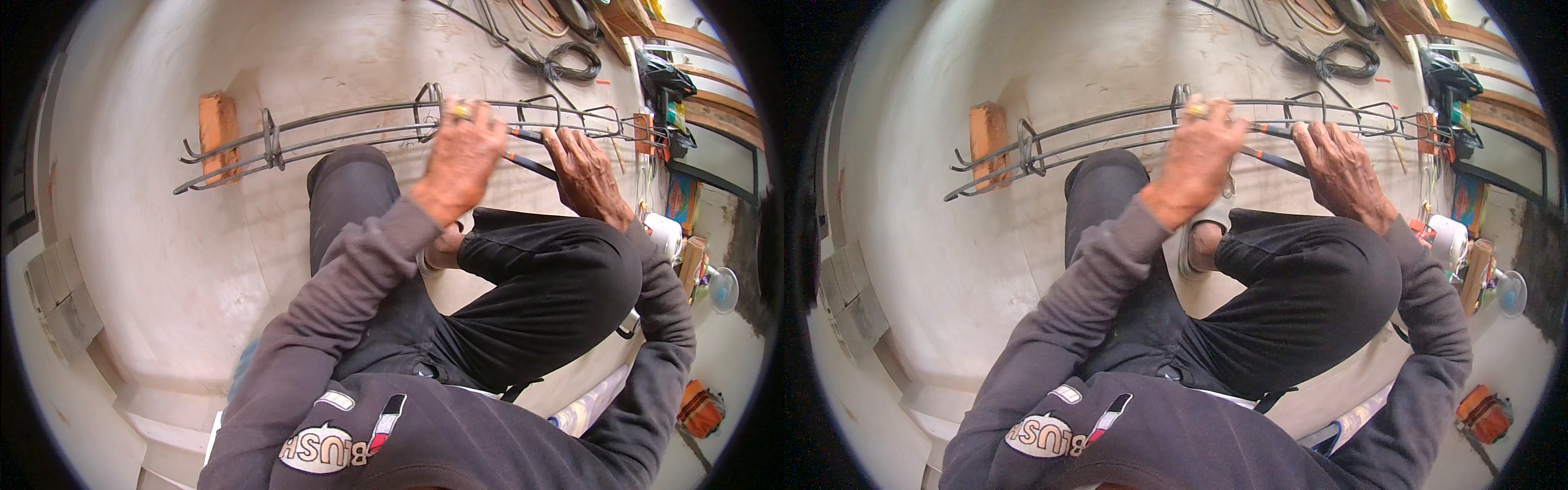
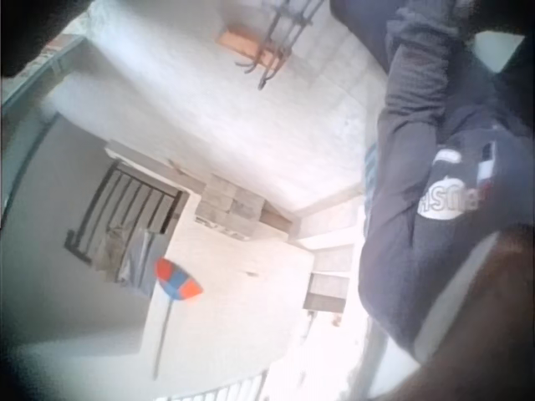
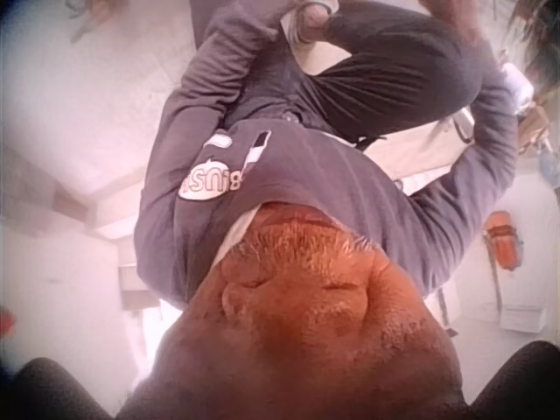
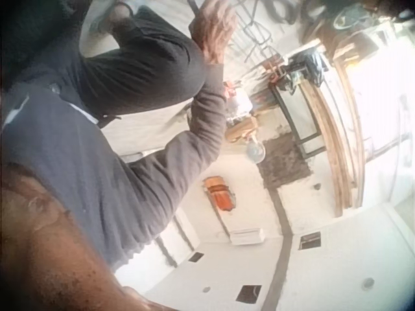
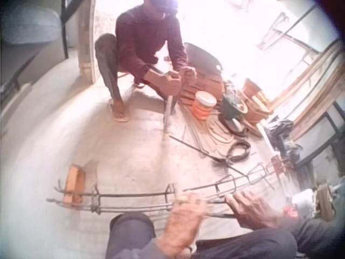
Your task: The person sits on the floor and assembles a metal frame by wrapping wire around the joints of metal rods. They use pliers to twist and tighten the wire at multiple connection points along the frame.
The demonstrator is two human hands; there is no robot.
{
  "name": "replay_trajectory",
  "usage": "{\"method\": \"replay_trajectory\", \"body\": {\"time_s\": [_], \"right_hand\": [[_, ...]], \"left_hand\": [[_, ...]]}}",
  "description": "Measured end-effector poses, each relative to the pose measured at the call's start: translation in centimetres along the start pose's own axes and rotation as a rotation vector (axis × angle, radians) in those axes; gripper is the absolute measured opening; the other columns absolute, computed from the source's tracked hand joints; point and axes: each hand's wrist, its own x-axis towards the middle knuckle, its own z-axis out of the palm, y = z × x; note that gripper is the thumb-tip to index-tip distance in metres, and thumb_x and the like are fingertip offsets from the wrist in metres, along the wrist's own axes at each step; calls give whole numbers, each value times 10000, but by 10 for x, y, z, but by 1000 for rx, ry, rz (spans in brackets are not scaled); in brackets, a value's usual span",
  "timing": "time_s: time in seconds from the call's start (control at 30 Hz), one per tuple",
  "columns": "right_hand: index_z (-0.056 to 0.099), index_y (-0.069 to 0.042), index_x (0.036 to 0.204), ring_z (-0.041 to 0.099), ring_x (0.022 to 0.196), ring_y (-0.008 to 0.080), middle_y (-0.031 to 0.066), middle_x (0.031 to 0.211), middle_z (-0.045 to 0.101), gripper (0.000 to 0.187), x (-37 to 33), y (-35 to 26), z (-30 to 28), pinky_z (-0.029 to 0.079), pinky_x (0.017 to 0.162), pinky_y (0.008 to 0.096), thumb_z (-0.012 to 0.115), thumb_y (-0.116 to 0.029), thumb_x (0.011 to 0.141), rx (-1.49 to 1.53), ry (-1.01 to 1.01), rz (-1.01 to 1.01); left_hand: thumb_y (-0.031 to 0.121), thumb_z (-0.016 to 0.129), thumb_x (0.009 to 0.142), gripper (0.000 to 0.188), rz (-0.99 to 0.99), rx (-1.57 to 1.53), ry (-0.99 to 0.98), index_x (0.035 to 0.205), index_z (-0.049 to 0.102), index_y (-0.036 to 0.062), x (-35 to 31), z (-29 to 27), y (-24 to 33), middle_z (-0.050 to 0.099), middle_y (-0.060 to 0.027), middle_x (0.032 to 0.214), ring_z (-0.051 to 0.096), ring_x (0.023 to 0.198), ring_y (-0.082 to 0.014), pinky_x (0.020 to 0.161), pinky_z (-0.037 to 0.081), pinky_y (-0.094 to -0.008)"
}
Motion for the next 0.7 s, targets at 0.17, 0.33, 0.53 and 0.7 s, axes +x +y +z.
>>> {"method": "replay_trajectory", "body": {"time_s": [0.17, 0.33, 0.53, 0.7], "right_hand": [[529, -2, 1227, 591, 940, 292, 135, 1004, 555, 393, 7, 9, -8, 495, 832, 415, 589, 31, 840, 89, -63, -28], [542, 6, 1204, 618, 898, 347, 161, 958, 570, 413, 7, 15, -4, 507, 792, 463, 605, 46, 798, 253, -102, -21], [596, 22, 1113, 649, 835, 422, 212, 881, 631, 395, 12, 19, -7, 513, 749, 512, 614, 62, 720, 424, -169, 37], [643, 33, 935, 633, 721, 442, 232, 737, 635, 274, 16, 19, -11, 488, 712, 511, 579, 62, 670, 592, -292, 117]], "left_hand": [[101, 661, 885, 179, -469, -126, 32, 1046, 721, 50, -18, -15, -54, 700, -184, 1045, 710, 962, -357, 841, 557, -438], [193, 712, 877, 227, -460, -356, -56, 1054, 774, 64, -21, 11, -81, 765, -156, 968, 729, 908, -322, 821, 555, -417], [217, 738, 865, 222, -431, -395, -111, 1059, 782, 117, -17, 9, -81, 772, -118, 971, 729, 891, -294, 804, 557, -404], [213, 744, 860, 207, -437, -334, -115, 1045, 786, 128, -16, 9, -78, 771, -110, 963, 728, 889, -287, 801, 557, -406]]}}
